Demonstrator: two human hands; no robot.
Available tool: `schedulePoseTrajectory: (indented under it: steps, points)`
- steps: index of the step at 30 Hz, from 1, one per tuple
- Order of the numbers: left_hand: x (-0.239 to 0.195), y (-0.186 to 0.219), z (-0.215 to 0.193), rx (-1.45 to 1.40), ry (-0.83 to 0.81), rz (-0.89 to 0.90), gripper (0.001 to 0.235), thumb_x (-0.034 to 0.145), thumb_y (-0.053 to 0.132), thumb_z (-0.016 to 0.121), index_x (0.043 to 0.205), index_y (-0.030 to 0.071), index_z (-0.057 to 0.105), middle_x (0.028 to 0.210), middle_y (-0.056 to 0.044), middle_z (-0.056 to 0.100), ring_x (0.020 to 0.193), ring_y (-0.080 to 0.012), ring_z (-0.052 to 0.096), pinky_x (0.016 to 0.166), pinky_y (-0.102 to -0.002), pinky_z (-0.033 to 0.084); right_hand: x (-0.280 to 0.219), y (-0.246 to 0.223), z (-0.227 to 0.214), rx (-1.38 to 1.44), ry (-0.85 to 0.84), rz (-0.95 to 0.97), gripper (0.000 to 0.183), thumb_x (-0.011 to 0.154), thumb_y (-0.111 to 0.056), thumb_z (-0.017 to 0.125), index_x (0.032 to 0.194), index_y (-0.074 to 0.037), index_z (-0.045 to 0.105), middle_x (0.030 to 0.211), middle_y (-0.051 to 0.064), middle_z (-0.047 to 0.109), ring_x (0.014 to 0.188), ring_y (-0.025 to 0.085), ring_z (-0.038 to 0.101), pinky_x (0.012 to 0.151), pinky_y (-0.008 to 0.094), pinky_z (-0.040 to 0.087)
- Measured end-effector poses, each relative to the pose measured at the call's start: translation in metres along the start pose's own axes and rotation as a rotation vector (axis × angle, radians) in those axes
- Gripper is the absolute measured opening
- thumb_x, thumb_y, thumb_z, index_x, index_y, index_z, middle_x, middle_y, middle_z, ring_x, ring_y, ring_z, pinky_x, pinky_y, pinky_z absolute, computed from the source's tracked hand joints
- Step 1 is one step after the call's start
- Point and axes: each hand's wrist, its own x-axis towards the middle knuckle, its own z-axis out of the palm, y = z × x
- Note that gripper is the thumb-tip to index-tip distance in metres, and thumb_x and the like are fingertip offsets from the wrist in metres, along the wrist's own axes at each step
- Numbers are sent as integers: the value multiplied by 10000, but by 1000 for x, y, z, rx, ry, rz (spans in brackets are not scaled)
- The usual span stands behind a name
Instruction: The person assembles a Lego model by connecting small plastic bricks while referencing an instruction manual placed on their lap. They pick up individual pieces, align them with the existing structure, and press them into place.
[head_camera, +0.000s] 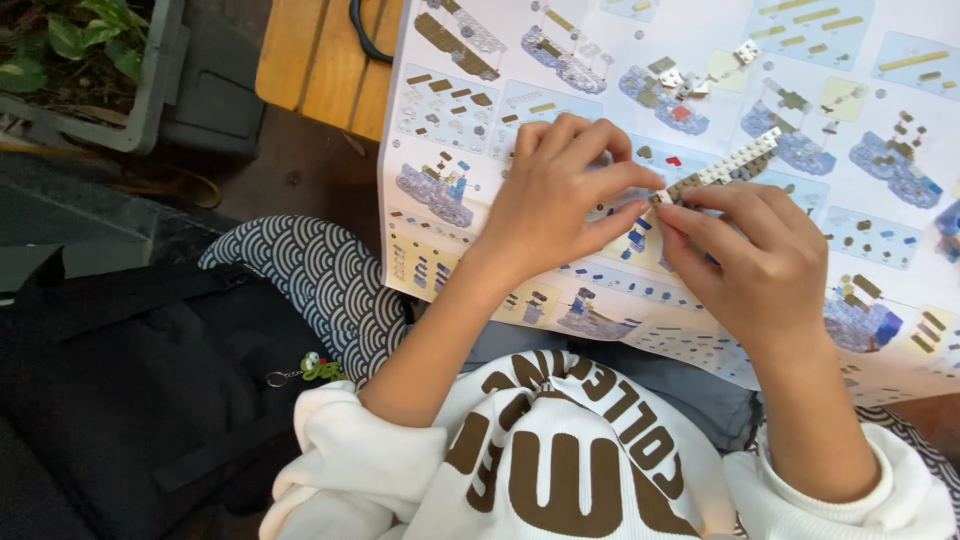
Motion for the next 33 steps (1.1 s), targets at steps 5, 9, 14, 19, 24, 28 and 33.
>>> schedulePoseTrajectory:
  steps: [5,9,14,19,24,28,33]
  points:
    - [-1,-1,0,9,-9,39,72,915,297,701,977,333,689,1010,49,549,964,-228,511,793,-390,320,-2,-1,3,-1,20,19,162,945,58,838,998,-56,736,1015,121,707,852,298,668,776,385,542]
    - [-1,-1,0,-4,-2,26,68,916,317,693,975,342,716,1006,61,555,952,-217,515,808,-386,324,-1,-2,3,20,27,32,167,943,81,837,989,-43,734,1003,132,718,852,301,666,776,394,533]
    - [0,-1,0,-7,10,33,56,919,315,687,963,329,720,1000,54,553,933,-217,515,796,-384,319,-2,-2,3,-7,25,29,163,947,60,853,971,-51,736,1007,125,716,829,304,653,751,388,531]
    - [-1,-1,0,1,16,29,60,914,316,691,961,336,722,999,60,552,935,-216,516,806,-384,322,3,-6,-4,-83,-7,-21,125,961,12,820,937,-68,726,1003,110,719,794,298,656,724,373,538]
    - [-1,-1,1,-4,12,25,66,910,321,690,964,332,725,1004,56,553,948,-221,517,818,-386,327,10,-11,-12,-193,-58,-121,17,978,-65,761,965,-62,750,1037,104,739,824,255,700,739,333,579]
    - [0,0,0,-7,19,27,56,915,327,679,940,310,726,1001,50,554,944,-220,516,805,-390,320,10,-11,-11,-204,-53,-133,14,971,-58,763,962,-55,754,1030,111,735,815,251,695,739,327,580]
    - [0,0,0,0,11,27,63,915,331,677,935,306,732,1011,49,550,974,-222,521,804,-394,320,10,-10,-9,-227,-38,-140,103,985,-58,756,889,-68,721,999,96,733,793,252,685,695,317,555]
